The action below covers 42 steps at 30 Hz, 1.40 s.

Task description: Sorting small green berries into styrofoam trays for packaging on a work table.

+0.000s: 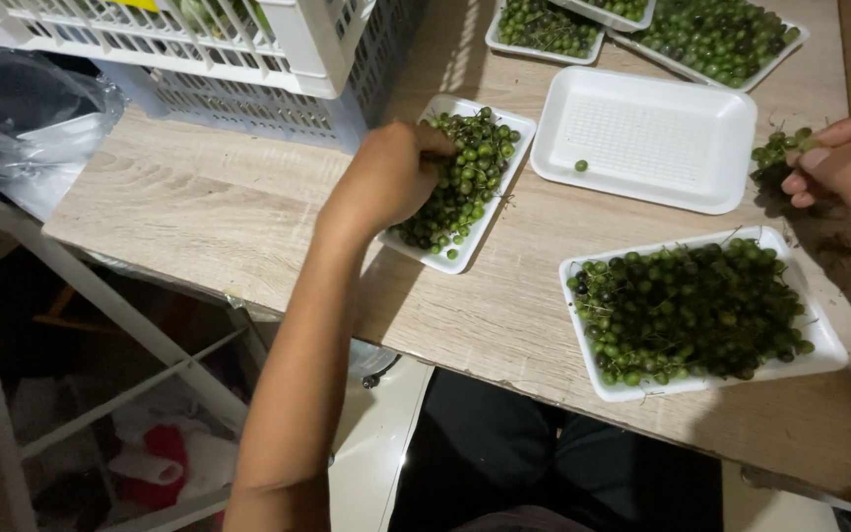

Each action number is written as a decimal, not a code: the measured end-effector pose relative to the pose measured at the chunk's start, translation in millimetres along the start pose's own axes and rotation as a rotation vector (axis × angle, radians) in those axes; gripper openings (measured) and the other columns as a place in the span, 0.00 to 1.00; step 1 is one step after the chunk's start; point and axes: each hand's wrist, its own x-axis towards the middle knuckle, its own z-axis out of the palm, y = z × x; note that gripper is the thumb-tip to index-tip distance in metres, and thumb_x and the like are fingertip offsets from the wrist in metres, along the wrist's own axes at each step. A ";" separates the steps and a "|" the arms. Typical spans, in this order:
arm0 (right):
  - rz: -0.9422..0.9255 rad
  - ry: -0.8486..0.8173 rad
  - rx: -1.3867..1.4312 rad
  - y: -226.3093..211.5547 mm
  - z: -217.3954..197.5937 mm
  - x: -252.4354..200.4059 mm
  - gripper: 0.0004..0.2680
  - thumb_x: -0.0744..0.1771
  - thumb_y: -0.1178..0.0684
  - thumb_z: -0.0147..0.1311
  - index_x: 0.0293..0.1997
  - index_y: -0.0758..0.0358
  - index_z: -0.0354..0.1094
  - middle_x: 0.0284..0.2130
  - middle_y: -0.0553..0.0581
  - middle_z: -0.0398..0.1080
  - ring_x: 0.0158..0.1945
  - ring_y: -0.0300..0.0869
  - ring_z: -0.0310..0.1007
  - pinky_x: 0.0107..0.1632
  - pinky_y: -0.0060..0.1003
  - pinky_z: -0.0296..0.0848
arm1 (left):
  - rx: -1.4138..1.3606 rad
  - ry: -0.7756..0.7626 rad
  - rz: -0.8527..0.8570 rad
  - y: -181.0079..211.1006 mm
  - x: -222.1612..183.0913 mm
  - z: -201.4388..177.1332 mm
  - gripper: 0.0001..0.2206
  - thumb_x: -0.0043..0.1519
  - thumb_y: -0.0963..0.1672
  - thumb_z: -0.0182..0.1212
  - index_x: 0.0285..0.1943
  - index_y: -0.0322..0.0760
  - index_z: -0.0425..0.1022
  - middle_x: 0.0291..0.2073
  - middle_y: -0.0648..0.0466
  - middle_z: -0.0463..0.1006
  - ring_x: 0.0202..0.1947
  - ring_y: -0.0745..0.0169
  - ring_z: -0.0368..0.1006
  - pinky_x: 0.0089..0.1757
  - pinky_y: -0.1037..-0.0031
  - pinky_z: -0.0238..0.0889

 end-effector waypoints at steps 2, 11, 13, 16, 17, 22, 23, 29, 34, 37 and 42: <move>-0.029 -0.020 -0.025 -3.5 -0.6 -2.3 0.04 0.80 0.68 0.46 0.62 0.81 0.58 0.46 0.75 0.68 0.42 0.54 0.72 0.50 0.43 0.75 | -0.058 0.046 -0.017 4.0 -15.3 -11.8 0.23 0.58 0.32 0.50 0.62 0.39 0.75 0.63 0.49 0.75 0.62 0.50 0.71 0.58 0.60 0.68; -0.080 -0.012 -0.018 1.6 2.4 -4.3 0.04 0.80 0.69 0.44 0.63 0.83 0.57 0.48 0.76 0.65 0.44 0.57 0.70 0.48 0.46 0.75 | 0.019 0.247 -0.198 -72.8 2.8 15.4 0.12 0.67 0.40 0.50 0.54 0.35 0.78 0.45 0.43 0.83 0.41 0.47 0.80 0.42 0.60 0.74; -0.085 0.014 -0.035 -14.9 5.9 -9.4 0.04 0.80 0.68 0.45 0.63 0.83 0.58 0.47 0.76 0.66 0.44 0.57 0.70 0.49 0.45 0.74 | 0.000 0.303 -0.095 -85.7 10.8 27.9 0.12 0.65 0.40 0.51 0.51 0.34 0.80 0.41 0.43 0.84 0.40 0.45 0.79 0.40 0.58 0.71; -0.041 0.035 0.010 -27.1 7.5 -10.8 0.03 0.80 0.68 0.47 0.60 0.78 0.59 0.48 0.72 0.68 0.44 0.51 0.72 0.49 0.40 0.75 | -0.007 0.309 -0.189 -82.2 13.6 37.6 0.13 0.71 0.46 0.49 0.49 0.34 0.78 0.39 0.42 0.83 0.39 0.41 0.78 0.39 0.56 0.70; -0.047 0.040 -0.002 -30.7 8.0 -11.5 0.03 0.80 0.68 0.47 0.61 0.79 0.58 0.47 0.73 0.68 0.44 0.52 0.73 0.49 0.40 0.75 | 0.015 0.362 -0.160 -86.7 16.7 42.3 0.14 0.70 0.47 0.50 0.45 0.34 0.78 0.36 0.41 0.82 0.36 0.39 0.77 0.37 0.54 0.67; 0.034 0.108 0.003 -63.0 15.9 -19.3 0.03 0.79 0.66 0.47 0.60 0.72 0.60 0.48 0.65 0.70 0.43 0.44 0.74 0.49 0.32 0.75 | -0.018 0.500 -0.144 -121.7 42.2 49.6 0.13 0.67 0.48 0.53 0.43 0.37 0.82 0.35 0.42 0.83 0.38 0.35 0.77 0.37 0.51 0.65; 0.080 0.128 0.066 -68.6 17.7 -20.8 0.04 0.77 0.63 0.49 0.59 0.68 0.61 0.47 0.61 0.71 0.43 0.38 0.74 0.48 0.26 0.74 | -0.021 0.514 -0.157 -126.4 45.9 47.9 0.13 0.68 0.48 0.53 0.43 0.36 0.81 0.34 0.42 0.83 0.37 0.37 0.77 0.36 0.52 0.64; 0.037 0.071 0.079 -50.2 13.3 -13.1 0.03 0.77 0.66 0.51 0.57 0.72 0.62 0.45 0.67 0.71 0.43 0.44 0.75 0.50 0.32 0.78 | -0.001 0.523 -0.147 -123.5 61.8 41.5 0.14 0.67 0.45 0.52 0.41 0.33 0.83 0.32 0.41 0.83 0.34 0.38 0.77 0.32 0.54 0.63; 0.081 0.097 0.170 -61.2 15.3 -15.2 0.04 0.77 0.64 0.52 0.56 0.66 0.62 0.41 0.62 0.70 0.42 0.41 0.75 0.48 0.29 0.76 | 0.003 0.493 -0.125 -119.1 59.0 37.3 0.12 0.66 0.43 0.53 0.37 0.35 0.83 0.30 0.42 0.83 0.31 0.42 0.76 0.32 0.55 0.60; 0.177 0.123 0.218 -77.1 15.8 -17.8 0.04 0.75 0.63 0.54 0.54 0.62 0.65 0.41 0.56 0.72 0.41 0.33 0.74 0.47 0.20 0.76 | 0.127 0.404 -0.109 -78.5 38.4 30.6 0.13 0.61 0.38 0.49 0.46 0.33 0.82 0.36 0.36 0.81 0.37 0.30 0.75 0.36 0.48 0.66; 0.142 0.078 0.260 -65.9 13.7 -14.8 0.05 0.74 0.63 0.58 0.53 0.64 0.66 0.40 0.57 0.72 0.40 0.34 0.75 0.46 0.22 0.78 | 0.144 0.286 0.190 34.3 17.1 50.7 0.13 0.55 0.29 0.52 0.37 0.33 0.77 0.31 0.45 0.79 0.31 0.49 0.75 0.30 0.62 0.66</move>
